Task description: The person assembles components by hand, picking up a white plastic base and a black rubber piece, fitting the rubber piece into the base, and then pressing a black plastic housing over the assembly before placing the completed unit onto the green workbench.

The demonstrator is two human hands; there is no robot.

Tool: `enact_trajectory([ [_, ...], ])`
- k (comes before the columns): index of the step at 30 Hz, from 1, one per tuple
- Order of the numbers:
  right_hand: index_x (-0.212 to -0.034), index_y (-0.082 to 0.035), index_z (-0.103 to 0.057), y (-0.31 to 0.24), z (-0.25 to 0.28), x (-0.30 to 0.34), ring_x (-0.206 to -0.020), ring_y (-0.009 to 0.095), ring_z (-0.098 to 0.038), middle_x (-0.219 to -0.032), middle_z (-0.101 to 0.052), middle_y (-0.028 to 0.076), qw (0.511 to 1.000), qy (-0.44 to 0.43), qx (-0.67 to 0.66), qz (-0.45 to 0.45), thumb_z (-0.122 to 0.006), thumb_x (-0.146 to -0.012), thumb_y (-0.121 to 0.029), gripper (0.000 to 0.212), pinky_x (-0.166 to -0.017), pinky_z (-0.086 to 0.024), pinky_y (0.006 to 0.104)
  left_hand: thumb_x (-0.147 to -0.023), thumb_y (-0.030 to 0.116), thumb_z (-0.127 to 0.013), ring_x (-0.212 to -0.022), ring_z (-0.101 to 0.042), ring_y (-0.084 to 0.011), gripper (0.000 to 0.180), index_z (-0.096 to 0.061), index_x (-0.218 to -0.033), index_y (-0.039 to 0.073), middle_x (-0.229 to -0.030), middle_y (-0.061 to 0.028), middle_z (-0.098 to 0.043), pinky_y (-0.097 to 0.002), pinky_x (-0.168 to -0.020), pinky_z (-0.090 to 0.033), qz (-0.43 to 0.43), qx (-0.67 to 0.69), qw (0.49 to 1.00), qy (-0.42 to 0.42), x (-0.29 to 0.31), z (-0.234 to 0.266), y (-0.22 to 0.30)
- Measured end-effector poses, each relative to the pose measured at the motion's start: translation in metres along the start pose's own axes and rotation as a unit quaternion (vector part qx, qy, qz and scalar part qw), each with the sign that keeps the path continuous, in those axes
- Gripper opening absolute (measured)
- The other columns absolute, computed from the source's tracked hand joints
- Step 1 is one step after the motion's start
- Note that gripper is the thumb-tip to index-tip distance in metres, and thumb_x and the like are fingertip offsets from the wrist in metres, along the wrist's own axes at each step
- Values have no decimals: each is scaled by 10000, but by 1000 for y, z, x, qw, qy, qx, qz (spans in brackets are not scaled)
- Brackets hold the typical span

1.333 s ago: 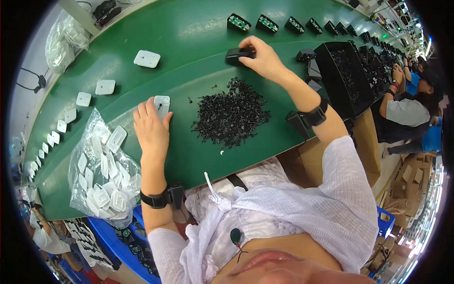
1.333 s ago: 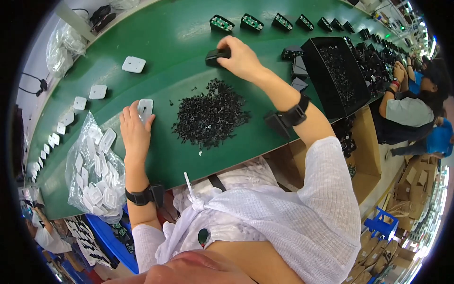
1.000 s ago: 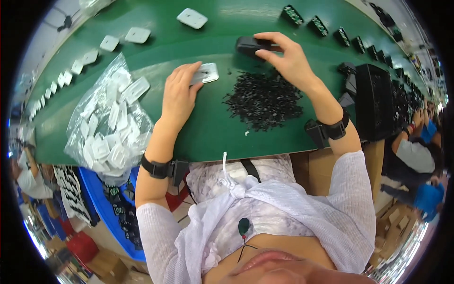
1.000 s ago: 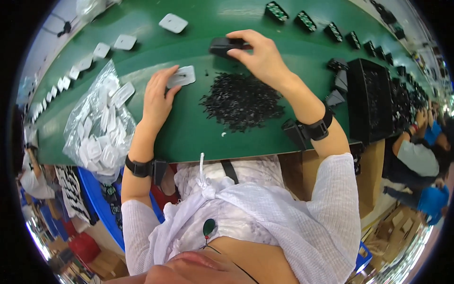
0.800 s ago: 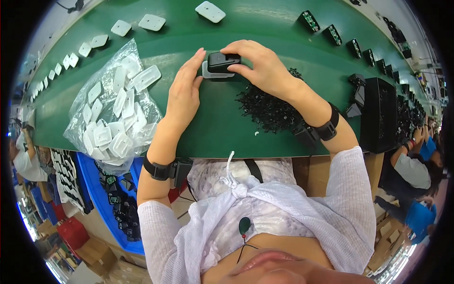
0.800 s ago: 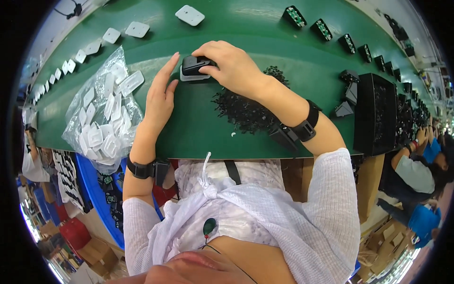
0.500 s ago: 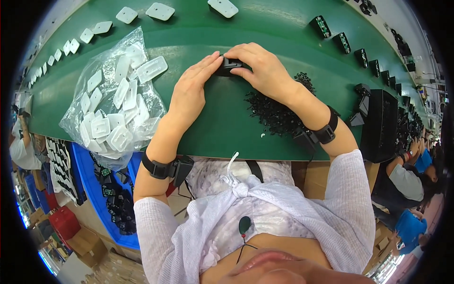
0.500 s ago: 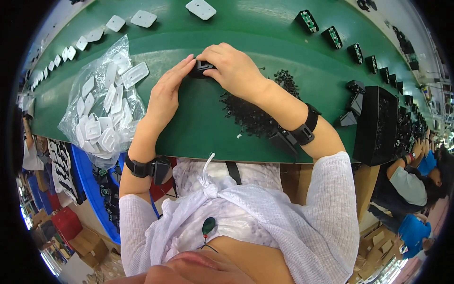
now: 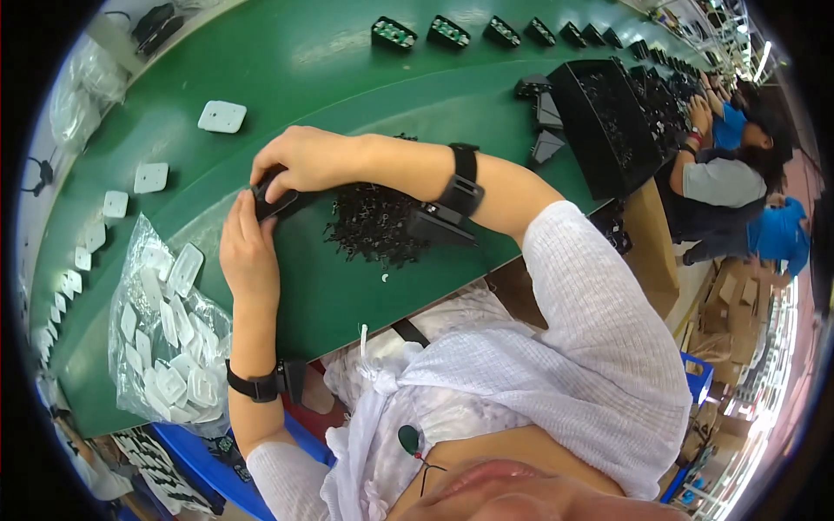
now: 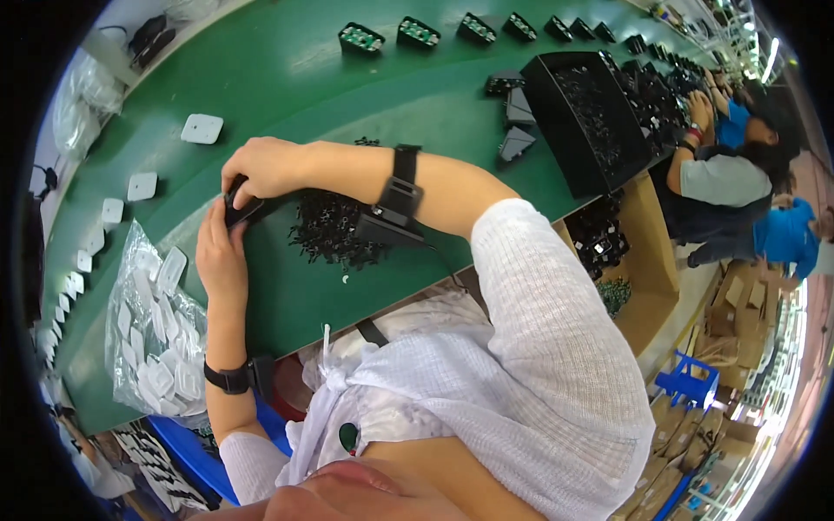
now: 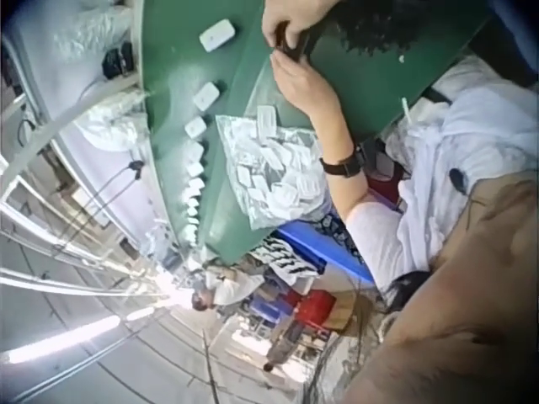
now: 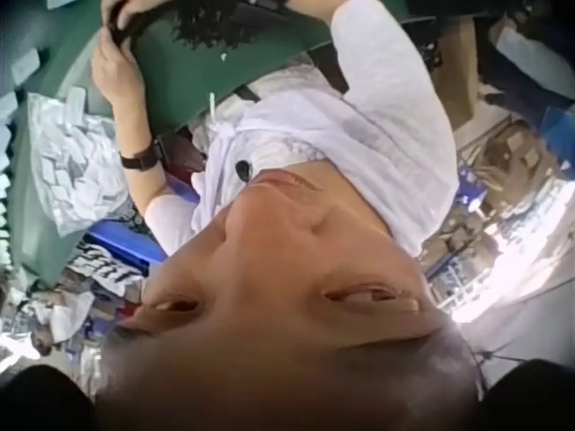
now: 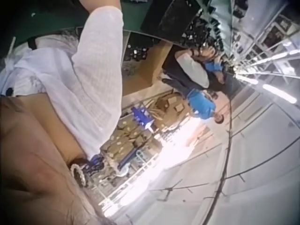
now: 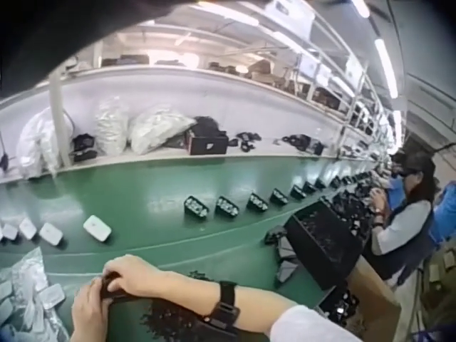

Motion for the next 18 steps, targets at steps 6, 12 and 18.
enact_trajectory([
  [6,-1156,-27,-605,6,9,27,-1010,199,-616,-1119,-634,111,948,126,-292,10,-712,-829,-249,409,-892,-492,320,-912,93,-598,-819,-653,-184,271,-569,-1136,-58,-965,-124,-661,-277,-739,-511,272,454,847,-57,-2,-10,-12],
  [12,-1176,-18,-593,-27,26,73,-998,184,-611,-1104,-636,107,946,191,-263,-4,-696,-842,-217,403,-892,-491,321,-930,132,-592,-778,-655,-153,279,-563,-1102,-85,-926,-118,-661,-235,-724,-502,294,601,742,-42,-2,4,38],
  [18,-1250,-20,-542,-23,32,84,-1007,138,-581,-1101,-619,79,935,187,-300,-14,-630,-896,-130,381,-889,-480,294,-924,142,-598,-834,-670,-214,304,-545,-1104,-97,-977,-157,-657,-285,-769,-528,306,677,667,-52,-10,-2,57],
])
Point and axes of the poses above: each hand's wrist, its own x-axis away from the middle knuckle, its own z-axis out of the back of the hand, y = z × x, the point moved 6 cm from there along -x, towards the middle knuckle
